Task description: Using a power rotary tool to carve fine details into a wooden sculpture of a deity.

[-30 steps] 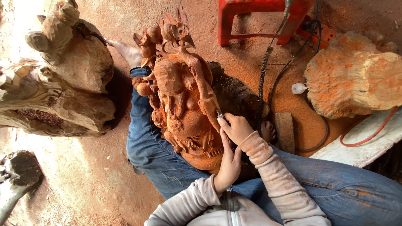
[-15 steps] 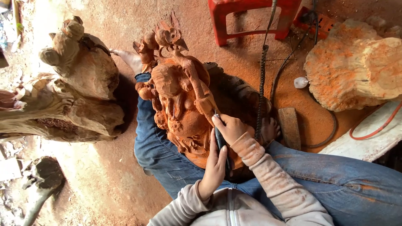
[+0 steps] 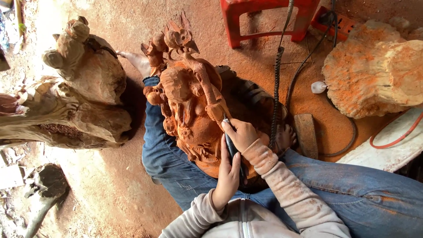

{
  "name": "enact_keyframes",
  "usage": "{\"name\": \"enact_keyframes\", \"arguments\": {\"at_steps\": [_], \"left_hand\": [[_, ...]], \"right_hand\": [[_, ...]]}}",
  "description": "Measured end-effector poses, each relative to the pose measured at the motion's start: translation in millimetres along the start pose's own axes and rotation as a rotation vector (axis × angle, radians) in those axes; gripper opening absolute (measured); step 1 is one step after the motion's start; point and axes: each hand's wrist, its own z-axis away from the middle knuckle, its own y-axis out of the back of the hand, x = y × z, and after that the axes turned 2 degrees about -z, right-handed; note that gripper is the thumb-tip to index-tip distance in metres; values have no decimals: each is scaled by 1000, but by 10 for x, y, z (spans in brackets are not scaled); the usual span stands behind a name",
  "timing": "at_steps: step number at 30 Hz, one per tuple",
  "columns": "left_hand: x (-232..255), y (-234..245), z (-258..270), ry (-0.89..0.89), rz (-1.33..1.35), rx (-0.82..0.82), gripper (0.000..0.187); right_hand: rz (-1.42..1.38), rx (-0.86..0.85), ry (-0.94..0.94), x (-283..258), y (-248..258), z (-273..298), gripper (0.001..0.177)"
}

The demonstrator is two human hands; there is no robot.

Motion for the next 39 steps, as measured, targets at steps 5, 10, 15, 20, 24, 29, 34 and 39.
{"name": "enact_keyframes", "arguments": {"at_steps": [5, 10, 15, 20, 24, 29, 34, 39], "left_hand": [[-100, 38, -62, -259, -233, 35, 63], [-4, 39, -83, -265, -252, 23, 64], [57, 81, -60, -253, -252, 11, 65], [302, 212, 35, 49, -81, -9, 69], [198, 296, 44, -101, -171, 67, 68], [255, 425, 1, -189, -255, 45, 63], [437, 364, 11, -44, -172, 22, 66], [565, 275, 6, 149, -36, -17, 71]], "right_hand": [[-8, 1, 71, -149, 13, -52, 34], [-27, -7, 76, -148, 38, -68, 33], [-13, -21, 64, -152, 28, -75, 35], [-29, -24, 91, -360, 25, -59, 39], [-39, -11, 175, -453, -122, -83, 38], [-6, -59, 78, -564, -97, -114, 45], [-88, -38, 70, -497, -78, -132, 48], [-142, -18, -10, -402, -35, -112, 47]]}}
